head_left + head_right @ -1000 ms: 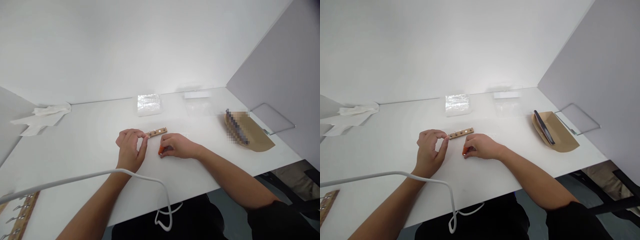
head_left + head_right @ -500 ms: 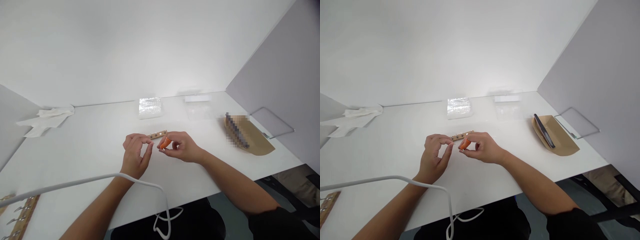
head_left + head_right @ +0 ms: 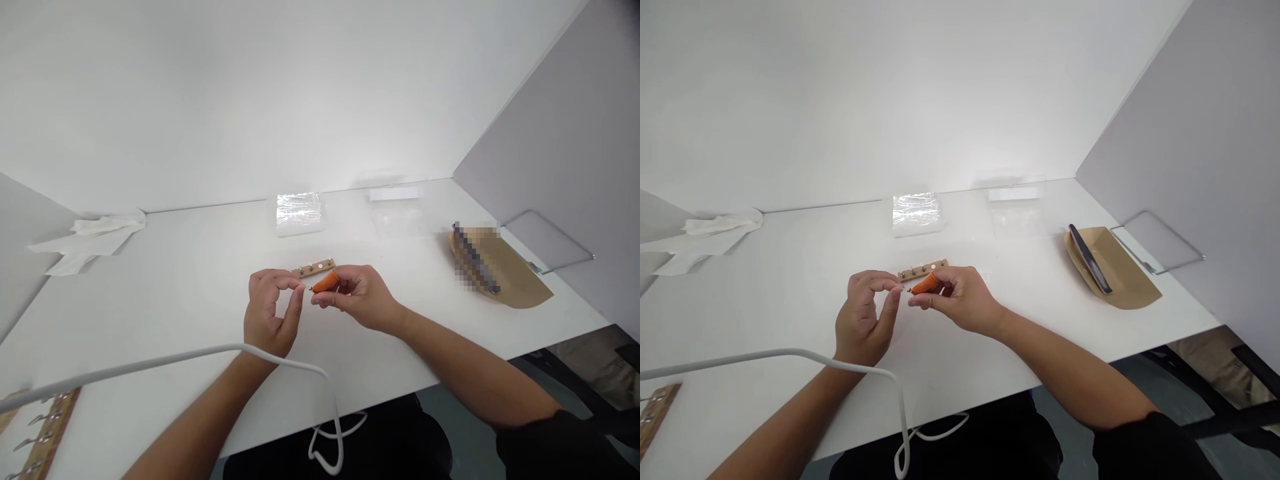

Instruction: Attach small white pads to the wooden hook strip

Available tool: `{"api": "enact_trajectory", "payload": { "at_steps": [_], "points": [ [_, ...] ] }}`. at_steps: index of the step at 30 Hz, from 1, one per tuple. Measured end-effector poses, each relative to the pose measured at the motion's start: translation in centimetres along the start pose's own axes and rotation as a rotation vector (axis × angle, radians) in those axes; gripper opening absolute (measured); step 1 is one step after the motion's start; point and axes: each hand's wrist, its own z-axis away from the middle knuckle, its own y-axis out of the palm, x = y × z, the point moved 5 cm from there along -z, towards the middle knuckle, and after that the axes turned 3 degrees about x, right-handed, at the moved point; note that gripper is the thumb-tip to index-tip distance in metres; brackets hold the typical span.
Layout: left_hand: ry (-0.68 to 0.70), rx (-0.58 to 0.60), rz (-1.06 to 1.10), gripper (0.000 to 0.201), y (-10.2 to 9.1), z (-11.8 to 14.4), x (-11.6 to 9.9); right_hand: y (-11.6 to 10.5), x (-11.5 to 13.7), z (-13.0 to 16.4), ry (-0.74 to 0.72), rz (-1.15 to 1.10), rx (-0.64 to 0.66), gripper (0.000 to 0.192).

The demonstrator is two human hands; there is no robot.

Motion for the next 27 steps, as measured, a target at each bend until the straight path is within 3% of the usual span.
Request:
{"api": "enact_trajectory", "payload": {
  "at_steps": [4, 13, 27],
  "points": [
    [0.034, -0.029, -0.041, 0.007, 0.0, 0.1, -0.3, 0.5, 0.1, 0.3, -0.043, -0.054, -0.06, 0.028],
    [0.044, -0.097, -0.125, 0.007, -0.5, -0.1, -0.4, 1.2, 0.5, 0.8, -0.057, -0.095, -0.085, 0.027],
    [0.175, -0.149, -0.157, 0.013, -0.5, -0.3, -1.6, 1.7, 0.8, 1.0, -0.097, -0.06, -0.127, 0.029]
  ]
}}
